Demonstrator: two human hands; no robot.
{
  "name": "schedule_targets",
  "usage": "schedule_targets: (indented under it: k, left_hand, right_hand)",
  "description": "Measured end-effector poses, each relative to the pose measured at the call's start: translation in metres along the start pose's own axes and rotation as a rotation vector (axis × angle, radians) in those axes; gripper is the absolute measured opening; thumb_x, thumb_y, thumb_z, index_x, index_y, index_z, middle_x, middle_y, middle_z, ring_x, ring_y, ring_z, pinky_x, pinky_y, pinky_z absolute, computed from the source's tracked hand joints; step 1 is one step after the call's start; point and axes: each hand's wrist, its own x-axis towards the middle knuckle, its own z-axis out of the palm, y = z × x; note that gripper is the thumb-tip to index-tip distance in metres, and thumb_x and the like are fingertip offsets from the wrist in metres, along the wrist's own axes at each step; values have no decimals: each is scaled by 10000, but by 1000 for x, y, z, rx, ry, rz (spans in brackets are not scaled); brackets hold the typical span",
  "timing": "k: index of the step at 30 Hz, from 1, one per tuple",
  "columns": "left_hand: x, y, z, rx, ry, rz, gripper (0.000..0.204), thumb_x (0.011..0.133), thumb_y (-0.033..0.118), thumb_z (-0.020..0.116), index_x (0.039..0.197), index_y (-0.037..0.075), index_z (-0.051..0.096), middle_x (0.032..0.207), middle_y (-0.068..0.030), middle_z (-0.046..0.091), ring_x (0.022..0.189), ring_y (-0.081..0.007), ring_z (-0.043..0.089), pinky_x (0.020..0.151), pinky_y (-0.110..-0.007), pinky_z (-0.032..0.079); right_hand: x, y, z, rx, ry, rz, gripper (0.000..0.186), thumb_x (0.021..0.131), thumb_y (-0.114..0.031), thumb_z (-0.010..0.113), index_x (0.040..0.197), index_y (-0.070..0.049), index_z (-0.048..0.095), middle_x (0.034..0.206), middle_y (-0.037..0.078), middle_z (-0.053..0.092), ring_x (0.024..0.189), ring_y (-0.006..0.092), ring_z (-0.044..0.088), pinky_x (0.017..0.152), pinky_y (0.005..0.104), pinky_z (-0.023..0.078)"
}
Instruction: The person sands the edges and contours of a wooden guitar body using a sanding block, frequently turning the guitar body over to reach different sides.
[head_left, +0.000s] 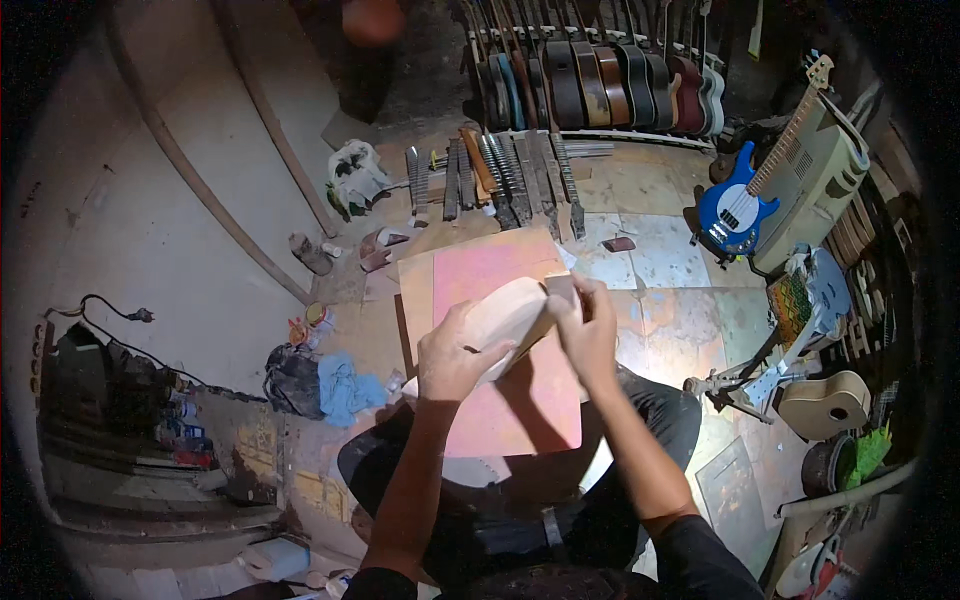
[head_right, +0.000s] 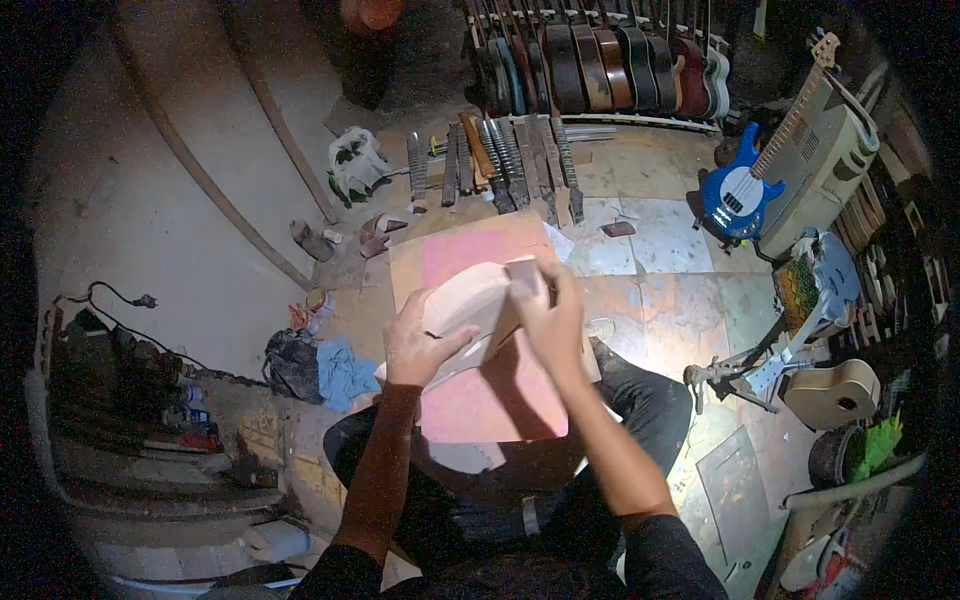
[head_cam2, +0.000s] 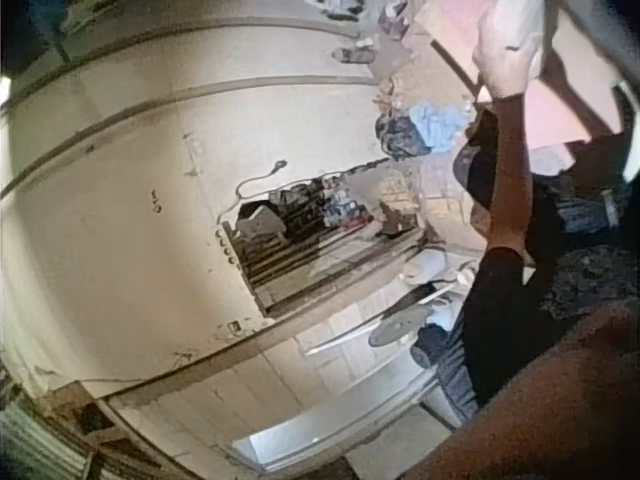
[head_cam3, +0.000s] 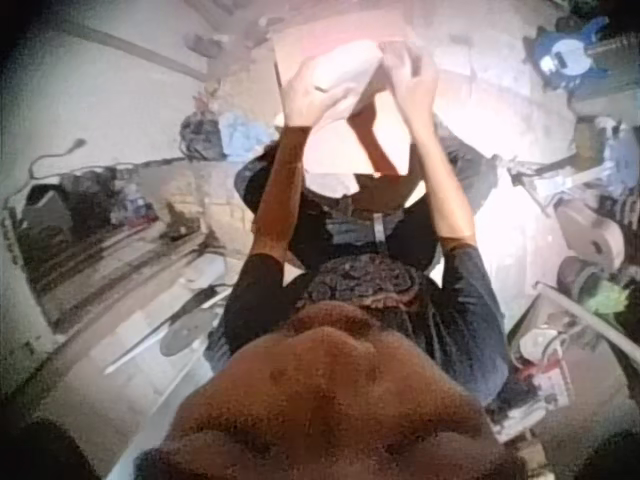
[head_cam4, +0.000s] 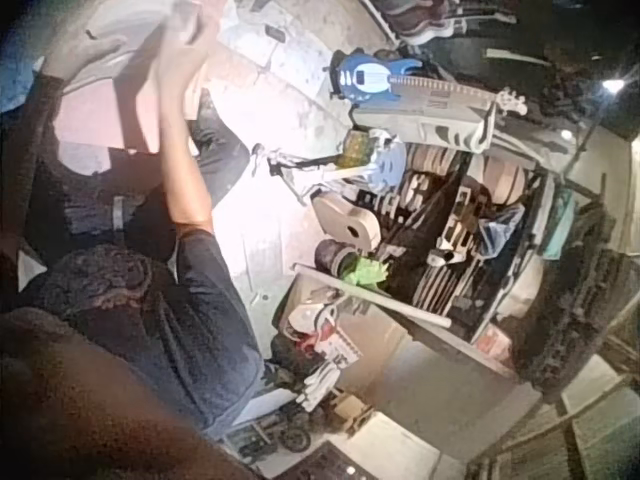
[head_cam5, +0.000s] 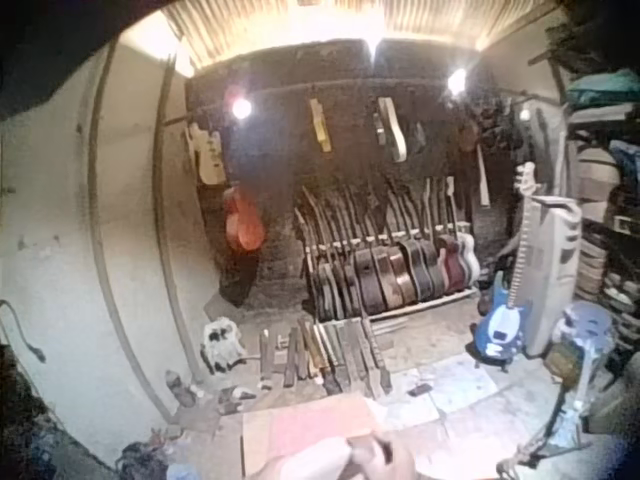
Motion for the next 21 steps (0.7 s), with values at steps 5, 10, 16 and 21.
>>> schedule_targets:
  k: [5, 10, 16, 21]
  left_hand:
    - [5, 1, 16, -172, 39, -80, 505, 787, 350, 833, 1202, 108, 677, 1014, -229, 737, 962, -407, 730, 848, -465, 578]
    - [18, 11, 33, 80, 30, -32, 387, 817, 338, 804, 1114, 126, 678, 976, -211, 737, 926, -456, 699, 801, -523, 554]
    - [24, 22, 46, 105, 45, -76, 333, 843, 281, 774, 1119, 122, 678, 969, -216, 733, 915, -458, 699, 791, -528, 550]
    - [20, 13, 43, 30, 47, -27, 380, 843, 286, 756, 1175, 120, 675, 985, -214, 740, 934, -452, 706, 816, -528, 550]
  right_hand:
    - [-27, -62, 17, -309, -30, -464, 314, 852, -146, 808, 1141, -54, 727, 1172, 231, 622, 1037, 381, 645, 889, 440, 523]
    - [-11, -61, 16, -341, -1, -331, 363, 809, -155, 820, 1158, -92, 744, 1155, 215, 612, 1018, 396, 623, 851, 452, 514]
    - [5, -48, 7, -269, 63, -247, 460, 791, -169, 858, 1194, -36, 681, 1148, 213, 604, 1059, 393, 604, 923, 453, 495]
    - [-6, -30, 7, -210, 65, -442, 379, 800, -154, 851, 1122, -34, 692, 1133, 216, 604, 1020, 393, 608, 922, 459, 497]
